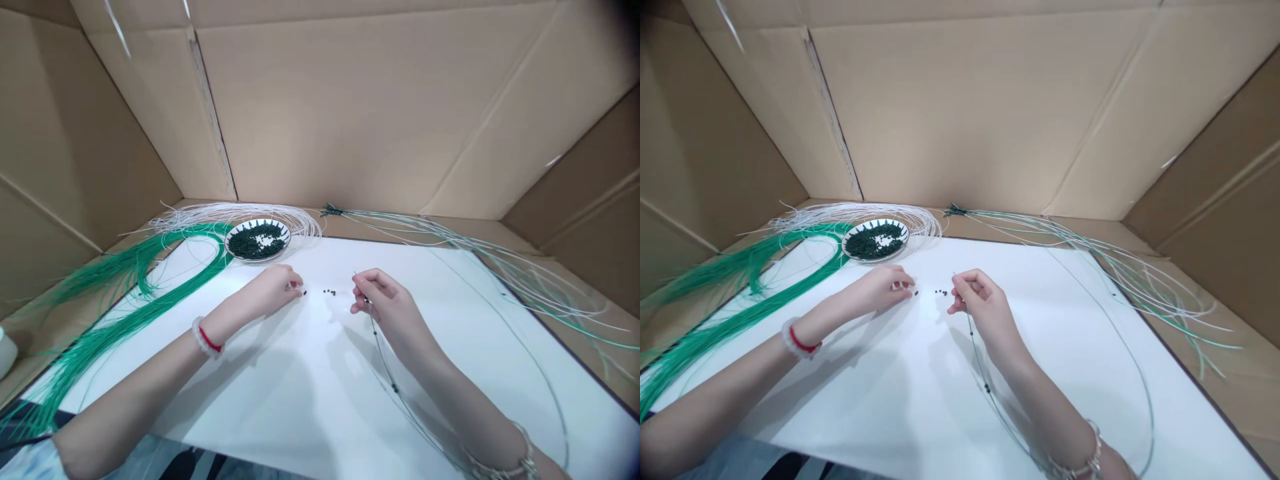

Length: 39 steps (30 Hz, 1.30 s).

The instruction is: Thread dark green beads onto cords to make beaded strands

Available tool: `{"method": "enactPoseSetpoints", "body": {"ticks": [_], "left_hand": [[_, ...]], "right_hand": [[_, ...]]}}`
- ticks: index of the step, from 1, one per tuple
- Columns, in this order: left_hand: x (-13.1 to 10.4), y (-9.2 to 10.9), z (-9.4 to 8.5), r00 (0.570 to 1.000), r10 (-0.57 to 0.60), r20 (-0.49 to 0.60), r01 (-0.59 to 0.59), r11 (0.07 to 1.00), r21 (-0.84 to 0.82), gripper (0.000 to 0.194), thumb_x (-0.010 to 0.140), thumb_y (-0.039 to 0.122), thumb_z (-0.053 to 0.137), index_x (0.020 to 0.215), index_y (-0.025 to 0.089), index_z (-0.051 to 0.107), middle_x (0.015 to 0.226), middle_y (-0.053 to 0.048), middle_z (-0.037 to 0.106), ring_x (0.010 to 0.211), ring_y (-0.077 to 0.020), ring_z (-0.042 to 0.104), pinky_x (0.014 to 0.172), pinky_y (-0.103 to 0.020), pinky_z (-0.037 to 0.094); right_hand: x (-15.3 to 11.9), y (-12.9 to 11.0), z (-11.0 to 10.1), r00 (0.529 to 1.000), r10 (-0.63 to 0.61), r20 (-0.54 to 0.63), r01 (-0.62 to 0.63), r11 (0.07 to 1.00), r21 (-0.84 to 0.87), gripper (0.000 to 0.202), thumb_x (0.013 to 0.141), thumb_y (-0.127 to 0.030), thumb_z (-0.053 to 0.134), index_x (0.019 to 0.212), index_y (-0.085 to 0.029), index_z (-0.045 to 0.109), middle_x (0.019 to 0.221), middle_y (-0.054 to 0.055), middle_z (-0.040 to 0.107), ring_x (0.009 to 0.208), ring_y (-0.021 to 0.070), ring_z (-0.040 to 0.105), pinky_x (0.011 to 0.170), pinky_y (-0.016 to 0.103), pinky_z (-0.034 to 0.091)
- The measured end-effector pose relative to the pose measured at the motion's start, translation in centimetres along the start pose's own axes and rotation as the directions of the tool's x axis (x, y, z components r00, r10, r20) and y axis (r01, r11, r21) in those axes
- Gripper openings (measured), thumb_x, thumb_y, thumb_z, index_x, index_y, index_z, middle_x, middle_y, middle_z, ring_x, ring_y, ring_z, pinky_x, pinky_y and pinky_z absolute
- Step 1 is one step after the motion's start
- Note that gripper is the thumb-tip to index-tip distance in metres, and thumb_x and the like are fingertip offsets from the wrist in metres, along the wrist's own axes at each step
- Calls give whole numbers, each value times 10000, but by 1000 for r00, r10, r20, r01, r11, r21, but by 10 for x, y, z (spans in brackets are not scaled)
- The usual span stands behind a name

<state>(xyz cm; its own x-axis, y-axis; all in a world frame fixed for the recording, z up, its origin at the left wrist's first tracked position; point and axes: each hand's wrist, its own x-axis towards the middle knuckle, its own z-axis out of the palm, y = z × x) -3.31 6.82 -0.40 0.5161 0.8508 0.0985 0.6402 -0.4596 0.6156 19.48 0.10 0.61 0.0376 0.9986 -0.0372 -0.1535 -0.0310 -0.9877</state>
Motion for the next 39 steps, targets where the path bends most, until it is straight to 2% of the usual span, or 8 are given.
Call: {"method": "enactPoseSetpoints", "body": {"ticks": [5, 8, 12, 16, 25, 31, 34, 39], "left_hand": [[-8, 4, 17, 1000, 26, -7, -26, 997, 69, 136, 889, 227, 649, 940, 148, 747, 903, -65, 692, 812, -210, 635, 800, -375, 479], [-9, 8, 20, 999, 23, -29, -22, 999, 42, 146, 921, 256, 641, 946, 142, 727, 923, -58, 698, 851, -204, 643, 840, -394, 491], [-9, 8, 19, 997, 21, -79, -25, 998, -57, 134, 899, 243, 663, 830, 146, 725, 834, -42, 705, 823, -201, 644, 842, -394, 488], [-12, 14, 19, 987, -57, -150, 19, 969, -247, 139, 850, 243, 668, 781, 163, 758, 777, -65, 735, 749, -216, 649, 731, -336, 489], [-32, 51, 20, 978, -207, 20, 156, 666, -730, 263, 767, 419, 790, 810, 165, 734, 777, -44, 734, 689, -165, 655, 712, -301, 546], [-43, 57, 16, 978, -189, 82, 160, 443, -882, 98, 783, 281, 829, 779, 198, 777, 729, 2, 719, 674, -114, 642, 666, -212, 517], [-46, 59, 14, 989, -144, 38, 105, 490, -865, 29, 817, 212, 798, 790, 208, 790, 750, 6, 703, 694, -108, 629, 666, -199, 511], [-49, 62, 12, 995, -84, -52, 6, 579, -815, 138, 833, 102, 743, 827, 231, 790, 754, 22, 685, 697, -95, 617, 680, -181, 515]], "right_hand": [[1, 5, 2, 999, 11, 32, -12, 999, 34, 364, 706, -498, 816, 732, -188, 628, 640, -54, 567, 545, 102, 541, 592, 283, 548], [1, 8, 3, 998, 11, 67, -12, 1000, 29, 316, 779, -446, 787, 760, -173, 630, 645, -59, 570, 557, 100, 549, 599, 276, 544], [3, 13, 4, 989, -7, 149, 7, 1000, -4, 257, 831, -376, 760, 779, -139, 676, 659, -46, 593, 558, 98, 571, 599, 273, 537], [6, 16, 5, 981, -24, 191, 31, 999, -35, 304, 792, -446, 763, 778, -143, 731, 708, -12, 629, 544, 105, 589, 589, 284, 540], [-12, 11, 10, 963, -48, 266, 58, 998, -31, 222, 872, -377, 692, 757, -188, 687, 828, 27, 691, 770, 178, 668, 707, 310, 584], [-30, -2, 13, 949, -125, 290, 169, 977, -133, 170, 851, -170, 618, 701, -212, 552, 999, 55, 743, 824, 174, 699, 796, 333, 569], [-35, -6, 16, 950, -151, 272, 203, 963, -175, 169, 832, -142, 604, 687, -221, 564, 949, 18, 766, 827, 141, 694, 782, 256, 551], [-38, -6, 17, 958, -156, 241, 202, 963, -180, 163, 805, -139, 634, 682, -231, 584, 945, -18, 779, 851, 112, 708, 782, 192, 532]]}}
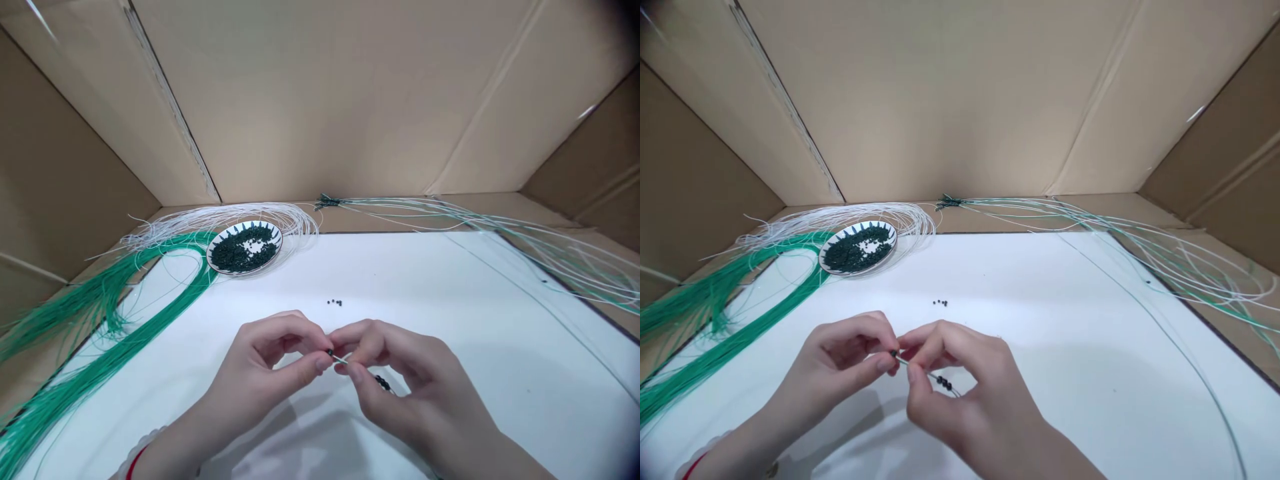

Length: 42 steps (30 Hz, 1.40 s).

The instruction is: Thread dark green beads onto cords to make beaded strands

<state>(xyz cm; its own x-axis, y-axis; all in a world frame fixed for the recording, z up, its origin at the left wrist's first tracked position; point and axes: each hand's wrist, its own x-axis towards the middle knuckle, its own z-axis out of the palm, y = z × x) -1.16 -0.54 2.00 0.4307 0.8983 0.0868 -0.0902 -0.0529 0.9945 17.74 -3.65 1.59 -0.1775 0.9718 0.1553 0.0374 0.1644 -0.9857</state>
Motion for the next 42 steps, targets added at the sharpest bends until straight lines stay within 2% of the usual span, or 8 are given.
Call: {"method": "enactPoseSetpoints", "body": {"ticks": [5, 14, 19, 25, 27, 32, 37, 42], "left_hand": [[0, 1, 1, 996, 86, 0, -85, 991, 104, 212, 811, 38, 722, 836, 239, 783, 761, 28, 703, 718, -87, 634, 682, -151, 517], [-1, 1, 0, 981, 193, 31, -194, 946, 258, 229, 812, 8, 687, 857, 222, 755, 778, 11, 690, 736, -109, 640, 703, -192, 531], [0, 0, 2, 949, 308, 71, -309, 859, 407, 212, 812, -15, 663, 875, 178, 723, 782, -14, 677, 721, -118, 632, 676, -207, 526], [0, -5, 5, 875, 463, 145, -461, 699, 547, 230, 816, -58, 626, 918, 135, 699, 825, -33, 663, 718, -94, 635, 670, -163, 522], [0, -6, 5, 871, 465, 157, -469, 694, 546, 203, 832, -38, 632, 921, 131, 698, 826, -40, 667, 720, -98, 643, 667, -158, 526], [0, -6, 3, 898, 418, 141, -427, 746, 511, 188, 825, -17, 672, 909, 149, 704, 814, -26, 674, 712, -93, 642, 676, -154, 528], [1, -6, 3, 903, 409, 129, -417, 769, 485, 189, 826, -14, 669, 904, 155, 704, 797, -27, 672, 706, -107, 638, 668, -185, 534], [1, -8, 4, 906, 400, 137, -414, 770, 486, 209, 825, -24, 659, 922, 157, 699, 818, -24, 665, 721, -104, 638, 682, -177, 533]], "right_hand": [[-1, 1, 0, 1000, 9, -6, -9, 1000, 3, 157, 806, -135, 632, 687, -232, 597, 965, -11, 779, 847, 109, 709, 792, 190, 533], [0, 0, 0, 1000, 15, 16, -14, 999, -40, 195, 789, -113, 606, 660, -230, 519, 959, -28, 757, 852, 107, 690, 785, 189, 521], [1, 2, -2, 996, 59, 60, -55, 996, -68, 201, 780, -99, 582, 660, -226, 483, 940, -33, 741, 843, 112, 677, 787, 200, 508], [3, 1, 0, 991, 126, 47, -124, 991, -49, 193, 785, -138, 567, 642, -224, 471, 879, -28, 723, 798, 130, 651, 770, 238, 493], [3, 1, 1, 987, 148, 63, -146, 989, -29, 177, 787, -155, 564, 649, -225, 479, 872, -18, 721, 795, 140, 649, 765, 253, 495], [4, -1, 1, 969, 234, 84, -239, 969, 60, 140, 783, -203, 589, 661, -222, 522, 910, 28, 728, 849, 176, 676, 779, 289, 515], [5, -4, -1, 966, 242, 88, -252, 960, 120, 142, 792, -233, 635, 661, -216, 583, 931, 47, 731, 837, 181, 686, 775, 302, 539], [6, -3, 0, 964, 258, 67, -265, 958, 114, 150, 776, -236, 647, 656, -225, 558, 882, 38, 729, 813, 173, 683, 743, 282, 545]]}}
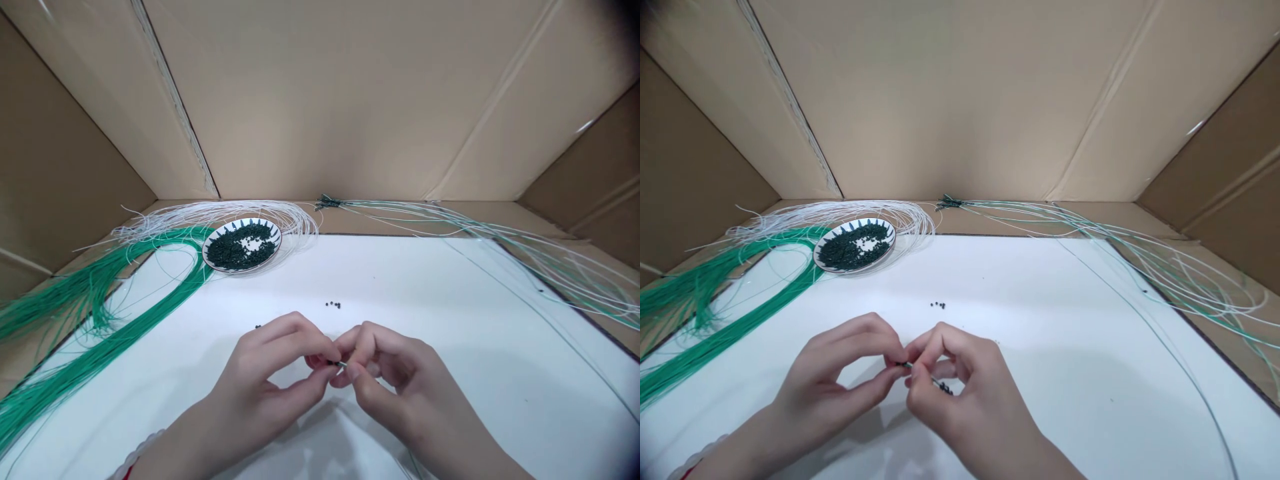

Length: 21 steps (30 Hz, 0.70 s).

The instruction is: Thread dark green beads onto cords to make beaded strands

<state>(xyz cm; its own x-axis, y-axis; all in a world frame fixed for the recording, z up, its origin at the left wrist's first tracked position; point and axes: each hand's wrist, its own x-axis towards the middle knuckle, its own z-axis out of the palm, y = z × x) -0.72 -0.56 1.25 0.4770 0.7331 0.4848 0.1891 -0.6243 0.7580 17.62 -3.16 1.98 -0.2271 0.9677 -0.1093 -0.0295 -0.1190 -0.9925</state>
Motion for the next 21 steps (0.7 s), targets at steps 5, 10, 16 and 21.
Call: {"method": "enactPoseSetpoints", "body": {"ticks": [5, 10, 16, 21], "left_hand": [[-2, -1, 3, 994, 110, -24, -107, 987, 121, 201, 838, -28, 629, 950, 127, 692, 823, -47, 657, 703, -105, 636, 650, -163, 531], [-6, -5, 7, 983, 181, -14, -171, 952, 252, 197, 855, -15, 624, 985, 123, 677, 833, -68, 665, 692, -123, 635, 628, -185, 532], [-9, -5, 6, 985, 175, 2, -170, 955, 242, 227, 854, -27, 624, 1006, 136, 668, 842, -63, 671, 699, -121, 644, 642, -185, 540], [-7, -3, 6, 987, 160, 1, -155, 956, 250, 230, 865, -10, 617, 1011, 160, 669, 843, -57, 679, 695, -126, 652, 638, -196, 554]], "right_hand": [[-1, 2, 2, 999, 13, -32, -14, 1000, -25, 160, 768, -228, 635, 642, -224, 536, 874, 35, 742, 782, 164, 690, 738, 269, 542], [-1, 4, 3, 998, 26, -56, -29, 998, -61, 178, 749, -213, 619, 628, -235, 490, 850, 26, 749, 759, 158, 691, 722, 256, 543], [-1, 4, 4, 998, 23, -64, -26, 999, -43, 199, 744, -208, 612, 628, -241, 454, 872, 33, 759, 761, 164, 717, 719, 257, 560], [-1, 5, 4, 998, -3, -66, -1, 999, -52, 200, 730, -184, 611, 624, -240, 451, 850, 28, 763, 747, 175, 714, 710, 275, 563]]}}
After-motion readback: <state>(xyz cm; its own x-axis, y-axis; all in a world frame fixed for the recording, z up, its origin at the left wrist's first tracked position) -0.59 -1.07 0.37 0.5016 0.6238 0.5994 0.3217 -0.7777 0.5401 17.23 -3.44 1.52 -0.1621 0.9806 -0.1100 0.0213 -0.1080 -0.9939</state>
